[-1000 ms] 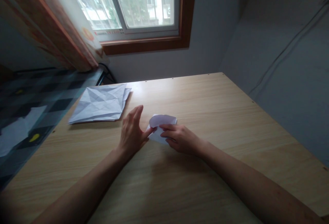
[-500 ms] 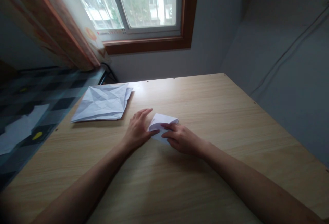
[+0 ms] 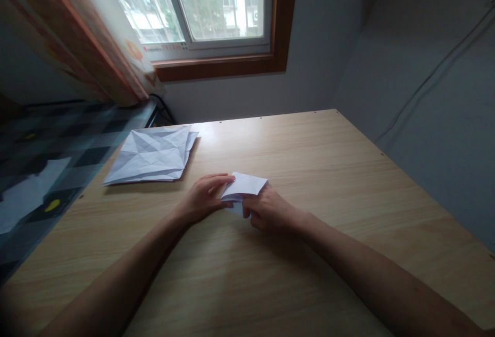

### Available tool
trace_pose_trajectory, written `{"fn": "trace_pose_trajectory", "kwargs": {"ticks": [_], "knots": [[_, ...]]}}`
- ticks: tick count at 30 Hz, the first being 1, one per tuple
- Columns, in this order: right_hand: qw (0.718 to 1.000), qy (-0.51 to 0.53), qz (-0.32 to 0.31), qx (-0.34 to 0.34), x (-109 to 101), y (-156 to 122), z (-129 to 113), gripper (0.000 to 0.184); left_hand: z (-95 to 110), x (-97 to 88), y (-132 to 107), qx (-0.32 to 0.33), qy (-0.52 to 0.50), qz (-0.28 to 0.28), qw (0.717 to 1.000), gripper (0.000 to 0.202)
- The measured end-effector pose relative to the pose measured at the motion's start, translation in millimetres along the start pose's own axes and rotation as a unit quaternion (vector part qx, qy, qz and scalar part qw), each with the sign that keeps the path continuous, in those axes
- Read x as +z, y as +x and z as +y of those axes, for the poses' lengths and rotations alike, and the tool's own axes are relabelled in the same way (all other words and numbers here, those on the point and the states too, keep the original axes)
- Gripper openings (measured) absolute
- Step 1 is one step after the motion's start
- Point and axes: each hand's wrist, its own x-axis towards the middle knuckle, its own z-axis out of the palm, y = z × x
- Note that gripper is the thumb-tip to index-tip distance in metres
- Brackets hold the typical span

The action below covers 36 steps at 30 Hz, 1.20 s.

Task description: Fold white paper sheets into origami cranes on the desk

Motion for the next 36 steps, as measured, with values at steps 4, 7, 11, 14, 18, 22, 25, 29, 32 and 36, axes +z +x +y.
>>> {"fn": "trace_pose_trajectory", "kwargs": {"ticks": [4, 7, 11, 14, 18, 22, 25, 29, 32, 36], "knots": [[1.0, -0.016, -0.013, -0.007, 3, 3, 1, 0.023, 1, -1.5, -1, -0.028, -0.05, -0.012, 0.998, 0.052], [1.0, 0.001, -0.016, 0.02, 3, 2, 2, 0.026, 1, -2.5, -1, -0.066, -0.171, -0.031, 0.983, 0.049], [0.999, 0.016, -0.023, 0.038, 3, 0, 3, 0.026, 0, 0.0, -1, -0.137, -0.274, -0.021, 0.952, 0.046], [0.999, 0.022, -0.025, 0.04, 3, 0, 3, 0.024, -1, 2.4, 1, -0.151, -0.24, -0.008, 0.959, 0.041], [0.998, 0.037, -0.027, 0.041, 2, 0, 4, 0.023, 2, 3.7, 5, -0.139, -0.139, 0.008, 0.98, 0.032], [0.997, 0.044, -0.029, 0.049, 0, -1, 2, 0.025, 10, 4.4, 8, -0.112, -0.035, 0.026, 0.993, 0.023], [0.998, 0.041, -0.021, 0.053, 0, -1, 1, 0.027, 13, 6.1, 8, -0.09, 0.034, 0.038, 0.995, 0.021], [0.997, 0.039, 0.034, 0.048, 4, -2, 2, 0.031, 11, 9.2, 6, -0.065, 0.106, 0.049, 0.991, 0.018], [0.996, 0.021, 0.076, 0.046, 7, -3, 2, 0.029, 12, 10.5, 4, -0.05, 0.14, 0.068, 0.987, 0.009], [0.991, -0.031, 0.128, 0.003, 8, -6, 2, 0.021, 15, 10.2, 1, -0.042, 0.17, 0.066, 0.982, 0.014]]}}
